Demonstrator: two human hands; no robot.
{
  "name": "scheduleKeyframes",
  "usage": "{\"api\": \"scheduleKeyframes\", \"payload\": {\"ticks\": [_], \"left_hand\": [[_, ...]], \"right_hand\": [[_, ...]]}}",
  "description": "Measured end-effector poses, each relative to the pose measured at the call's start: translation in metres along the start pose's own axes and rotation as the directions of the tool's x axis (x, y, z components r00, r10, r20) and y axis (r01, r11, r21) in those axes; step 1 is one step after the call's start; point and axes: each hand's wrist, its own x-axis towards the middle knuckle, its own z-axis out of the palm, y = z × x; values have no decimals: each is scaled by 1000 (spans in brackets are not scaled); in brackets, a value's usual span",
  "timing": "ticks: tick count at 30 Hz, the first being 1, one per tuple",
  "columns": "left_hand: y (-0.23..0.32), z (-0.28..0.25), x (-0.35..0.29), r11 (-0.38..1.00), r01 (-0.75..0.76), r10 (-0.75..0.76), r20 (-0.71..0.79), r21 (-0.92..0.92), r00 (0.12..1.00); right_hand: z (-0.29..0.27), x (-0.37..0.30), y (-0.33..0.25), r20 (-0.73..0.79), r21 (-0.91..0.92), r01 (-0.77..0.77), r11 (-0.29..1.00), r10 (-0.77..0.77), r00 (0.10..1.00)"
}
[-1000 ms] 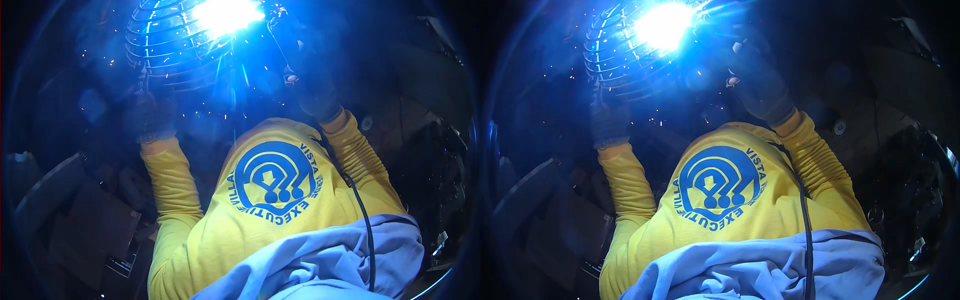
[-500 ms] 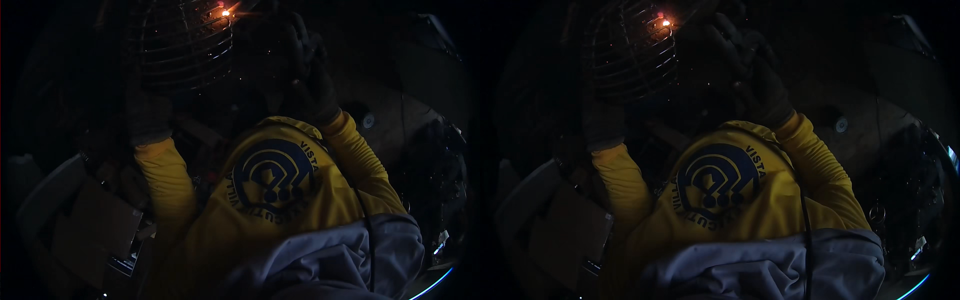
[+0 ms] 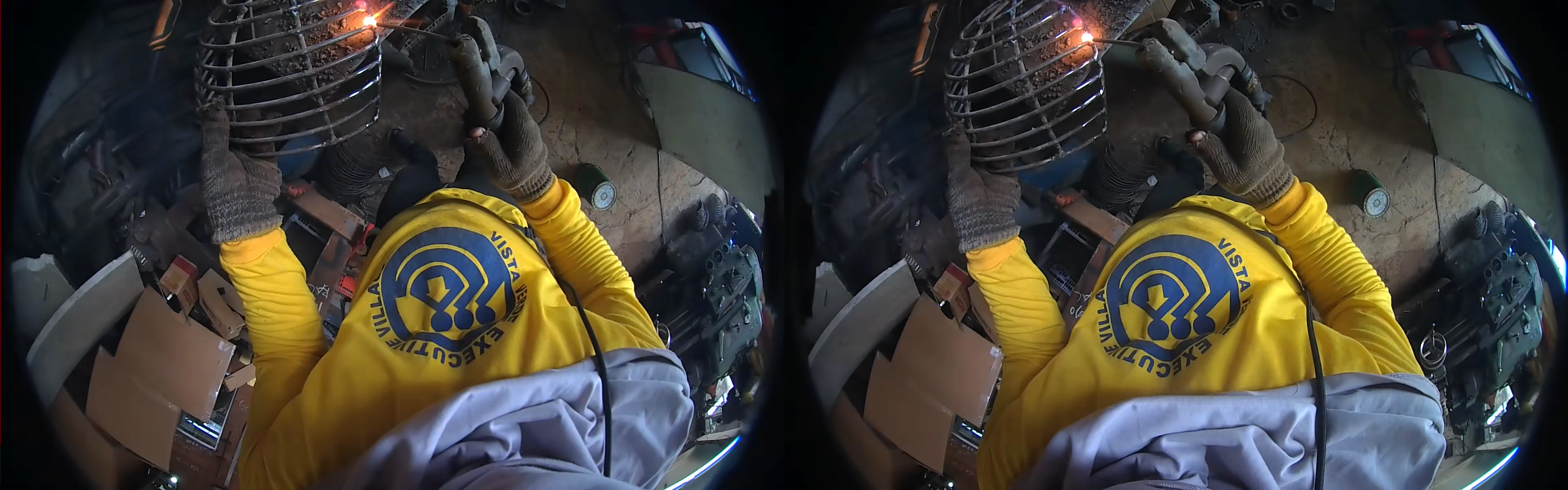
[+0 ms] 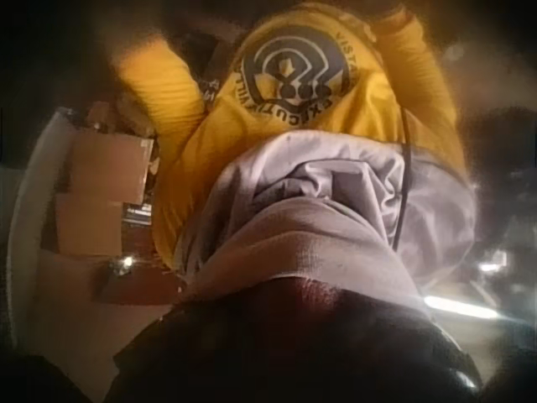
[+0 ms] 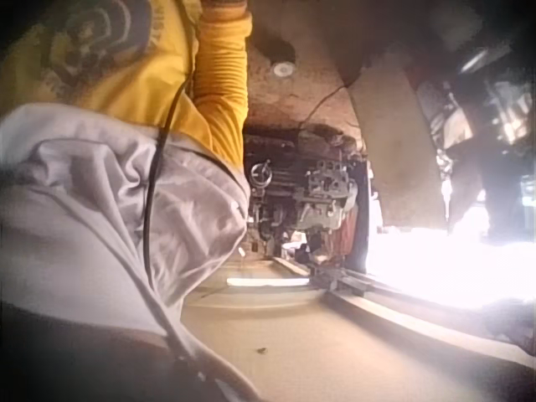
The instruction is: The person welds a spherical metal wire cage by joining the wires together using a welding torch and then cleans the welds with a slag hammer.
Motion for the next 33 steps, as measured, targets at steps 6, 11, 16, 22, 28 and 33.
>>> {"api": "scheduleKeyframes", "payload": {"ticks": [6, 11, 16, 22, 28, 33], "left_hand": [[2, 5, -3, 999, 34, -34, -16, 23, 999], [1, 7, -4, 1000, 19, -19, 72, 3, 997], [1, 6, -6, 1000, -19, 20, 187, -5, 982], [-2, 5, -5, 997, -71, 71, 293, -8, 953], [-5, 8, -12, 986, -151, 120, 346, 64, 930], [-10, 11, -16, 963, -236, 168, 390, 132, 905]], "right_hand": [[1, 5, 3, 59, -98, 153, 983, -147, 987], [1, 7, 5, 161, -49, 157, 986, -147, 976], [6, 6, 4, 136, 164, 119, 979, -142, 981], [3, 7, 3, 111, 54, 216, 975, -221, 969], [0, 14, -6, 27, 48, 251, 967, -252, 967], [2, 1, 5, -48, 42, 241, 970, -239, 970]]}}
